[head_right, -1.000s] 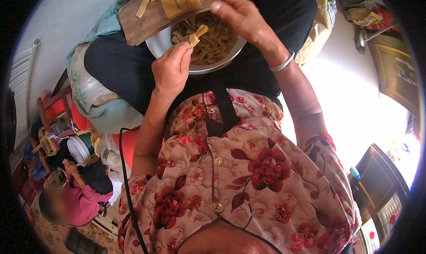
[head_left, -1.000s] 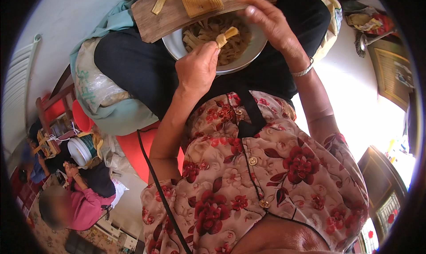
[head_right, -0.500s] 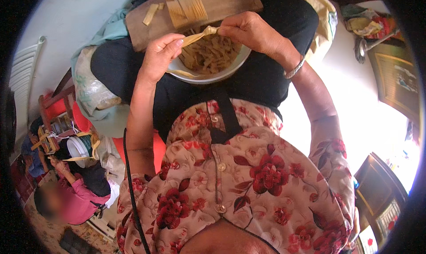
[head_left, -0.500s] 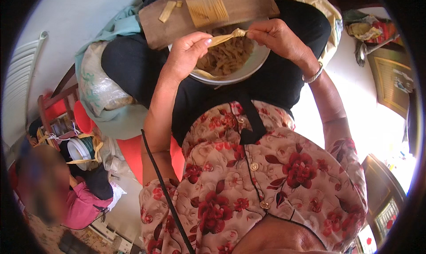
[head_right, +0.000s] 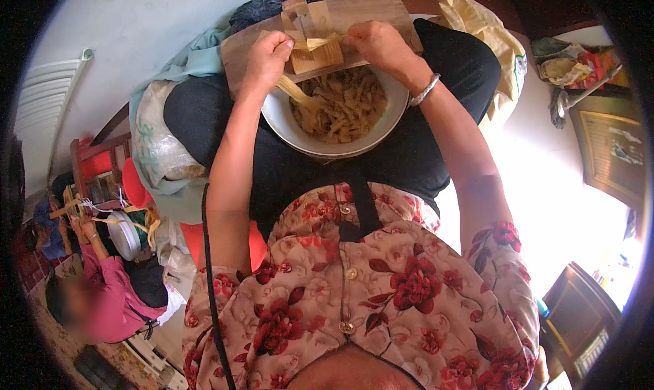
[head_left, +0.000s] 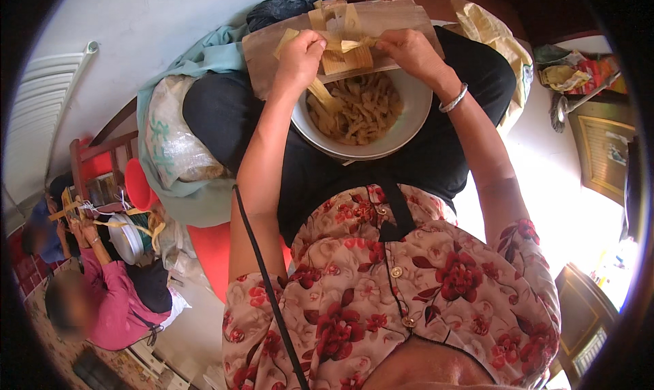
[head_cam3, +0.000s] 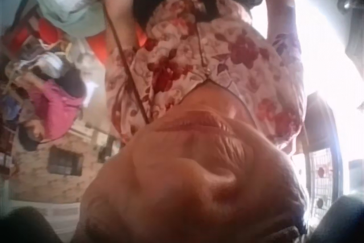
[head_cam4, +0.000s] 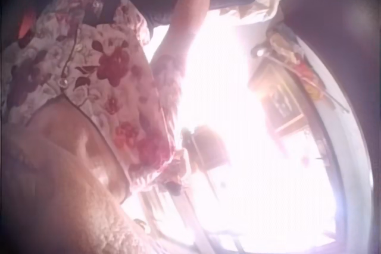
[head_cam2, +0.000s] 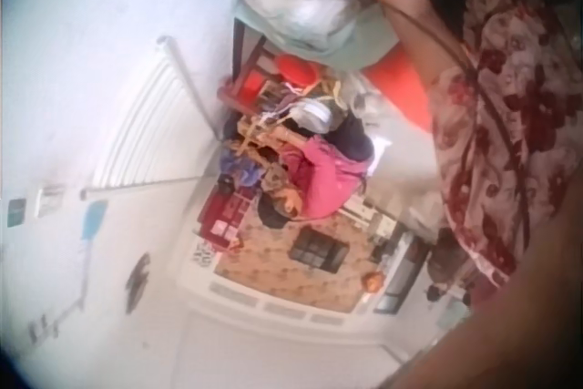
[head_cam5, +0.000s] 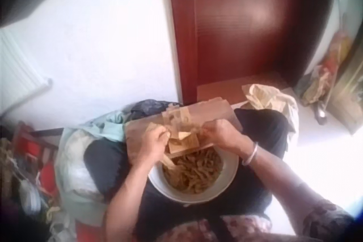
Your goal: The person sits and repeatedly folds and weaves thin bamboo strips by hand into small bundles. The finished bundles are placed into a metal bowl resting on the lap.
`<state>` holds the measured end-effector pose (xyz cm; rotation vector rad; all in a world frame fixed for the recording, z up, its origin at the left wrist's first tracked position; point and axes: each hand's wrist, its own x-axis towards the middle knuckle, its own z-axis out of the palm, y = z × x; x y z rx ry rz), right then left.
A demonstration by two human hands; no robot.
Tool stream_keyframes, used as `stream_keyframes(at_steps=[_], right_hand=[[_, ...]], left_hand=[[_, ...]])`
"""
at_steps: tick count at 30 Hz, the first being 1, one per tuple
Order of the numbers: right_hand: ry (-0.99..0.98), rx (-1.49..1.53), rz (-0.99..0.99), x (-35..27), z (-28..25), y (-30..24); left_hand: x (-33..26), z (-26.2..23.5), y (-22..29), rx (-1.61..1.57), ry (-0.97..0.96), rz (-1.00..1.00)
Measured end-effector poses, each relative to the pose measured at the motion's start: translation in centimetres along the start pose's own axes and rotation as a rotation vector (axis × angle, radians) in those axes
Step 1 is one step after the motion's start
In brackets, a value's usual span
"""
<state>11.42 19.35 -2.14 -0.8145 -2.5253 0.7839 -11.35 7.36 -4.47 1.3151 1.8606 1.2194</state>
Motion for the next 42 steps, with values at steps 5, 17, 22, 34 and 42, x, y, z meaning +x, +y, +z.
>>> stream_keyframes(at_steps=[5,17,22,34,42], right_hand=[[-0.024,-0.371,-0.106,-2.8,-1.0,-0.8],[0.140,-0.092,-0.147,-5.0,1.8,-5.7],[-0.706,0.651,0.194,-9.1,0.3,-9.6],[0.162,0.044,0.185,-7.2,2.6,-8.7],[-0.014,0.232,0.391,-9.4,4.3,-5.6]], left_hand=[[-2.6,-0.8,1.9,0.209,0.111,0.026],[-8.5,1.5,7.1,-0.312,-0.442,-0.265],[-8.3,0.1,5.8,-0.058,-0.305,0.059],[-11.2,5.3,7.8,-1.023,-0.274,-0.356],[-11.3,5.3,5.5,0.474,0.020,0.482]])
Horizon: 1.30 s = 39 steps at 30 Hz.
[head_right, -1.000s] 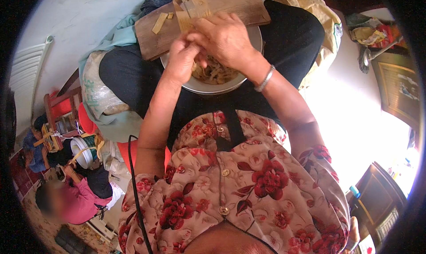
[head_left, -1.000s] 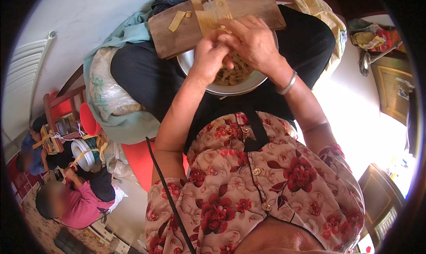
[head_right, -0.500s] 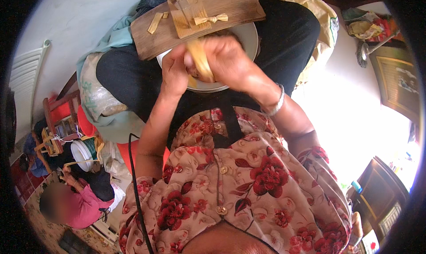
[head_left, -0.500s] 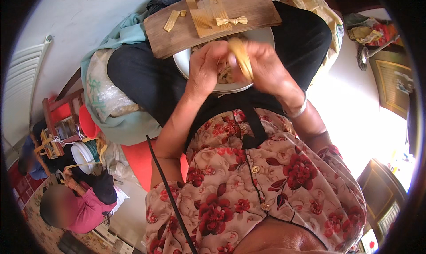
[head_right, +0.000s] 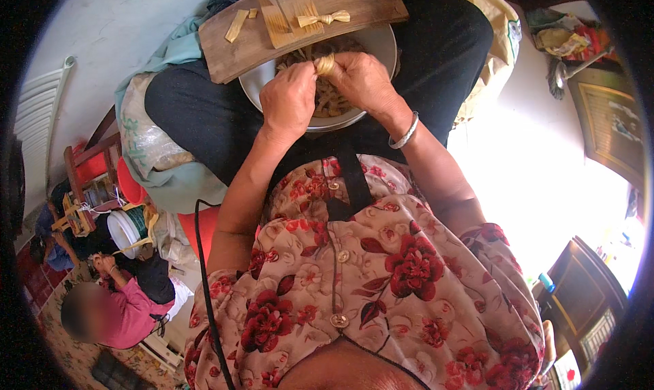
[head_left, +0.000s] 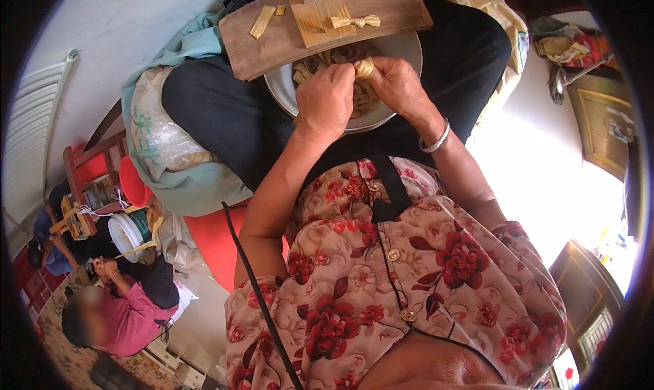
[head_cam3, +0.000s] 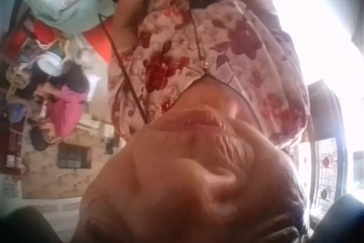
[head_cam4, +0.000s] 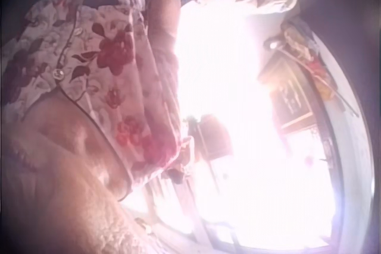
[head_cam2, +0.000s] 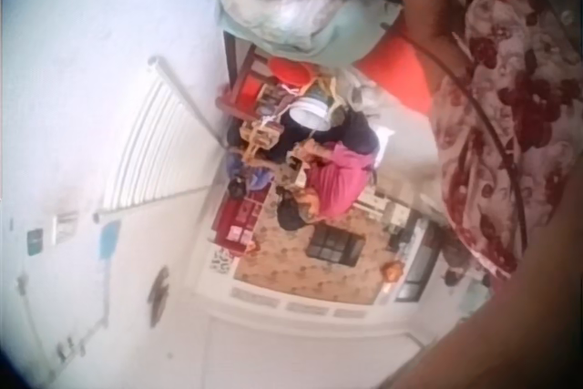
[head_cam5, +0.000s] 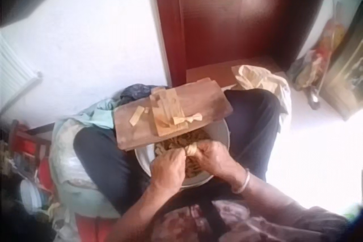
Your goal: The person sits and repeatedly folds and weaves thin bamboo strips by hand into small bundles. The finished bundles are placed into a metal bowl resting on the lap.
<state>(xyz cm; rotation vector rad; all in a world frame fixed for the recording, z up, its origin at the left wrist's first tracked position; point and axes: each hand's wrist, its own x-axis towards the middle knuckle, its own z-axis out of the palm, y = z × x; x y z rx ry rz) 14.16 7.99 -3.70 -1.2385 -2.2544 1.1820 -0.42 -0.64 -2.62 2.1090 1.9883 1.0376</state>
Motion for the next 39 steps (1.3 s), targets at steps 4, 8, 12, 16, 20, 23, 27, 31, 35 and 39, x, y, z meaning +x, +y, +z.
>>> stream_keyframes(at_steps=[4,8,12,16,20,23,27,31,35,39], right_hand=[[-0.320,1.114,0.332,-1.2,1.3,0.6],[-0.348,1.446,0.389,-0.9,2.4,1.4],[-0.114,1.144,0.154,-0.6,3.3,0.8],[0.207,0.405,-0.258,-0.7,2.0,-0.9],[0.272,0.502,-0.224,-0.6,1.1,-2.0],[0.334,0.640,-0.206,0.4,-0.2,-1.5],[0.245,0.804,-0.125,0.4,-1.5,-1.0],[0.196,0.213,-0.369,-1.2,-0.8,-0.6],[-0.047,-0.050,-0.719,-3.9,1.3,-3.0],[-0.078,0.044,-0.746,-4.0,2.0,-4.1]], left_hand=[[-0.9,1.3,0.2,0.012,0.175,0.071],[-1.1,1.8,-0.1,-0.156,0.118,0.027],[0.8,-1.7,1.9,-0.217,-0.166,-0.237],[1.7,-0.6,0.5,-0.205,-0.202,-0.406],[0.7,1.0,-0.8,-0.674,-0.072,-0.615],[-1.6,-1.0,0.3,-1.210,-0.249,-0.965],[-4.6,-1.6,-1.6,-0.830,-0.083,-0.604],[-1.9,-4.0,-1.0,-1.437,0.047,-0.953],[-0.4,-3.2,-1.6,-1.762,0.091,-0.954],[0.0,-2.5,-2.9,-2.069,0.113,-1.042]])
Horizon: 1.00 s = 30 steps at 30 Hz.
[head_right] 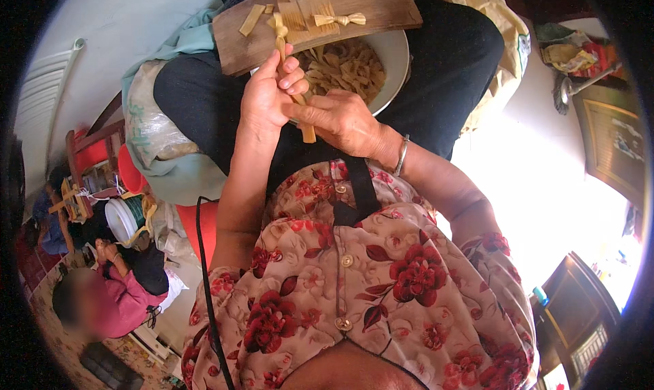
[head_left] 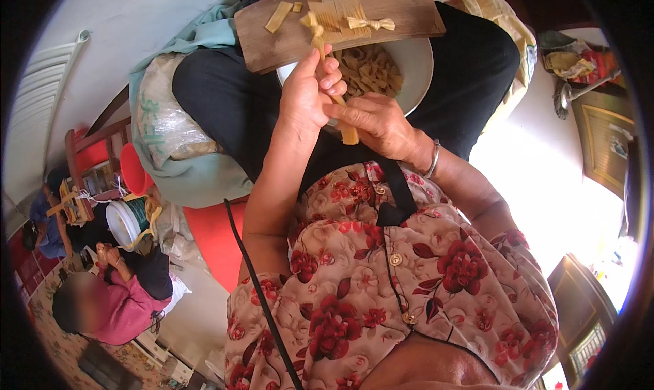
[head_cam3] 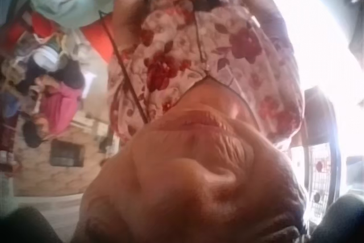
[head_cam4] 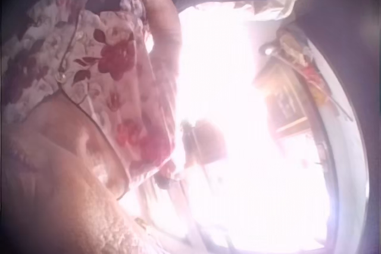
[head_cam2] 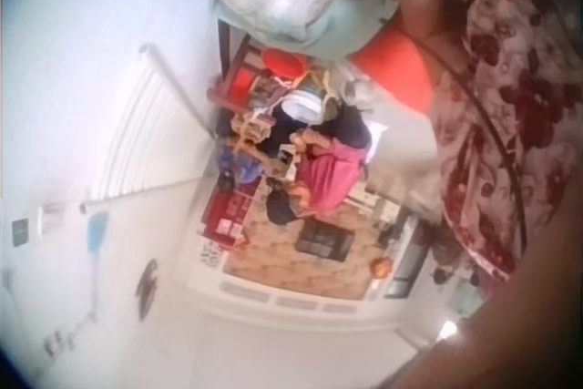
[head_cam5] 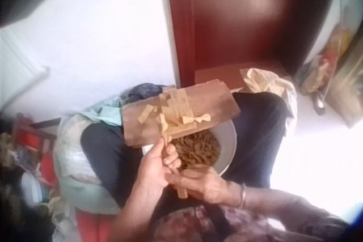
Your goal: The person sits and repeatedly folds and weaves thin bamboo strips by hand into small bundles. The finished bundles are placed into a metal bowl resting on the lap.
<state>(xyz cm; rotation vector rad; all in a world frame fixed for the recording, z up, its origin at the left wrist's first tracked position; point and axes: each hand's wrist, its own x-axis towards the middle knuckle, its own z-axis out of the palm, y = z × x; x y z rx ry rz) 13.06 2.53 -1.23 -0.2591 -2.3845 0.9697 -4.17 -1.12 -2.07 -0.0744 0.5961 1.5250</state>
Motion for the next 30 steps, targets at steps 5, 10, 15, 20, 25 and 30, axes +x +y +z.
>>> stream_keyframes(at_steps=[5,10,15,20,25,30], right_hand=[[0.251,0.616,0.347,1.2,-0.7,-1.5],[0.192,-0.511,-0.020,3.0,-3.6,-1.9],[0.300,0.297,0.294,2.2,-1.0,1.4],[0.538,1.118,0.736,2.7,0.7,2.4],[0.542,1.019,0.742,2.3,0.6,3.5],[0.356,1.362,0.774,1.6,-0.3,2.2]], left_hand=[[-0.7,-0.7,-1.0,0.582,0.084,0.234],[-3.2,1.3,-1.2,1.818,-0.052,0.521],[-3.0,2.6,-1.0,2.210,0.055,0.926],[-1.9,2.4,-1.7,1.978,0.052,1.265],[-1.8,2.7,-1.4,1.963,-0.094,1.298],[-0.9,2.0,-0.6,1.881,-0.147,1.264]])
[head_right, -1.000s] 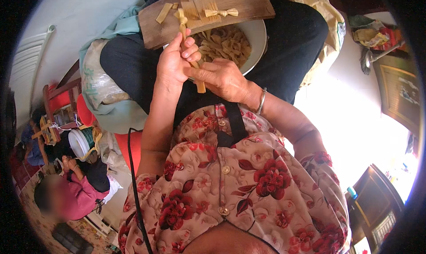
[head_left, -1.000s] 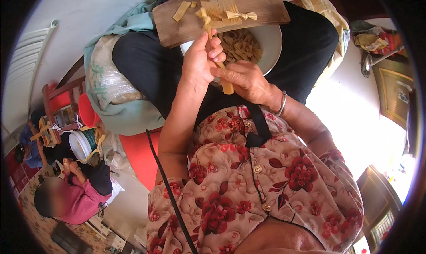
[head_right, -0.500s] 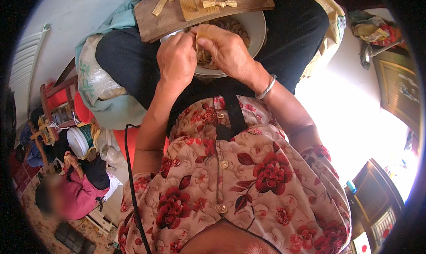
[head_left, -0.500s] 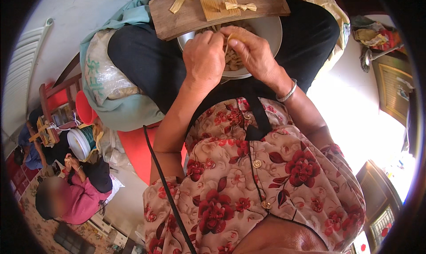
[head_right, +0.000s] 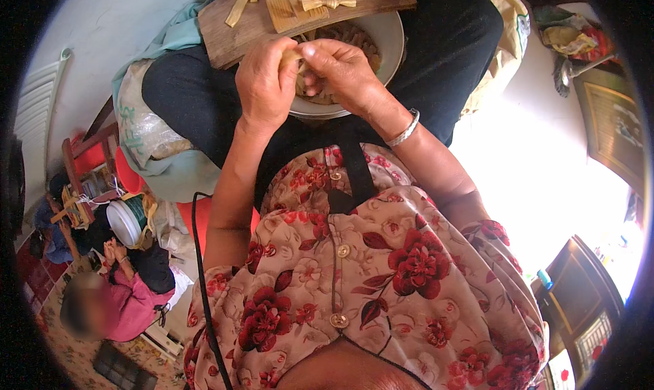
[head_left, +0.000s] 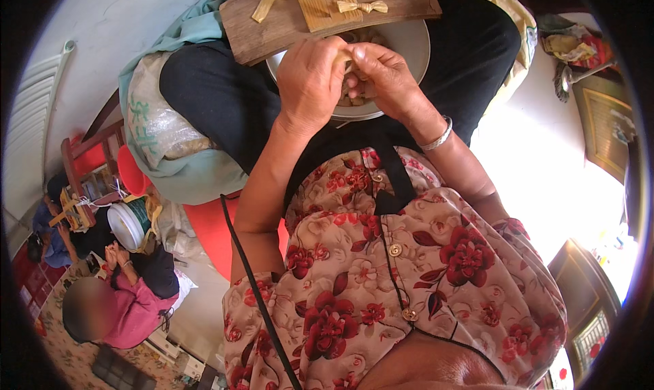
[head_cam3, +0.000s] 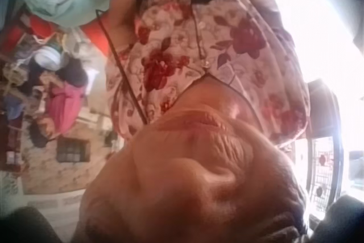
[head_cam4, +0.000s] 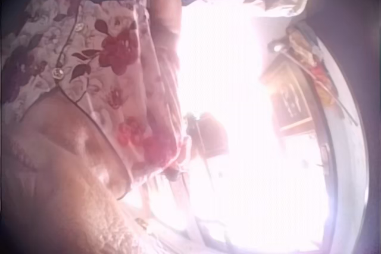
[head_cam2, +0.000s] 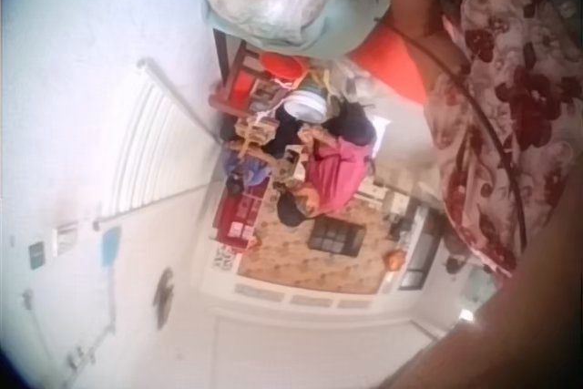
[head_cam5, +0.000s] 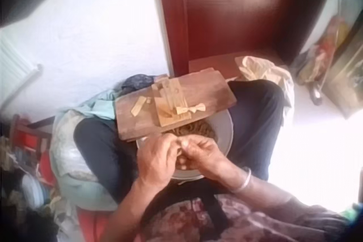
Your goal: The person sits and repeatedly folds and weaves thin bamboo strips by hand into small bundles. The finished bundles are placed into a metal bowl resting on the lap.
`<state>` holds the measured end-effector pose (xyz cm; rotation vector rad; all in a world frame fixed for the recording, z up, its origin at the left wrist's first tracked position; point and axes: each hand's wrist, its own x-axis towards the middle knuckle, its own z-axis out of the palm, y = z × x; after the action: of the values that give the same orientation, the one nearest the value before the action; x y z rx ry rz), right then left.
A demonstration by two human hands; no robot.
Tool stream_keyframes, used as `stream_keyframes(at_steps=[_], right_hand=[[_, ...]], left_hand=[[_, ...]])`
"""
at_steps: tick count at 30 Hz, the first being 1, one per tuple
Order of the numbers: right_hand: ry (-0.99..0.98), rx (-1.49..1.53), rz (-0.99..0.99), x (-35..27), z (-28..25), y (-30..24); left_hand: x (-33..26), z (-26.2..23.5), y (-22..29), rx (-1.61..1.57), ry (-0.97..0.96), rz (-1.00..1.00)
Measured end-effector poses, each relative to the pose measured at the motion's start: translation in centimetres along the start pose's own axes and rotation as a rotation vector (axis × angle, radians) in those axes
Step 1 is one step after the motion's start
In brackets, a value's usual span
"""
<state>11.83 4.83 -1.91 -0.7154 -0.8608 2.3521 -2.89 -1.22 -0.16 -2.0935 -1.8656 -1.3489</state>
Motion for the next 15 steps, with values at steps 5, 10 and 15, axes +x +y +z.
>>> stream_keyframes(at_steps=[5,10,15], right_hand=[[0.008,-0.012,0.000,0.3,-0.2,0.4],[-0.068,0.209,0.104,0.3,-0.8,0.2],[-0.132,0.236,0.180,-0.2,-0.5,-0.7]], left_hand=[[-0.5,0.4,0.4,-0.457,-0.100,-0.425],[-0.9,0.6,-0.6,-0.446,-0.107,-0.448],[0.4,-0.3,1.2,-0.403,-0.087,-0.549]])
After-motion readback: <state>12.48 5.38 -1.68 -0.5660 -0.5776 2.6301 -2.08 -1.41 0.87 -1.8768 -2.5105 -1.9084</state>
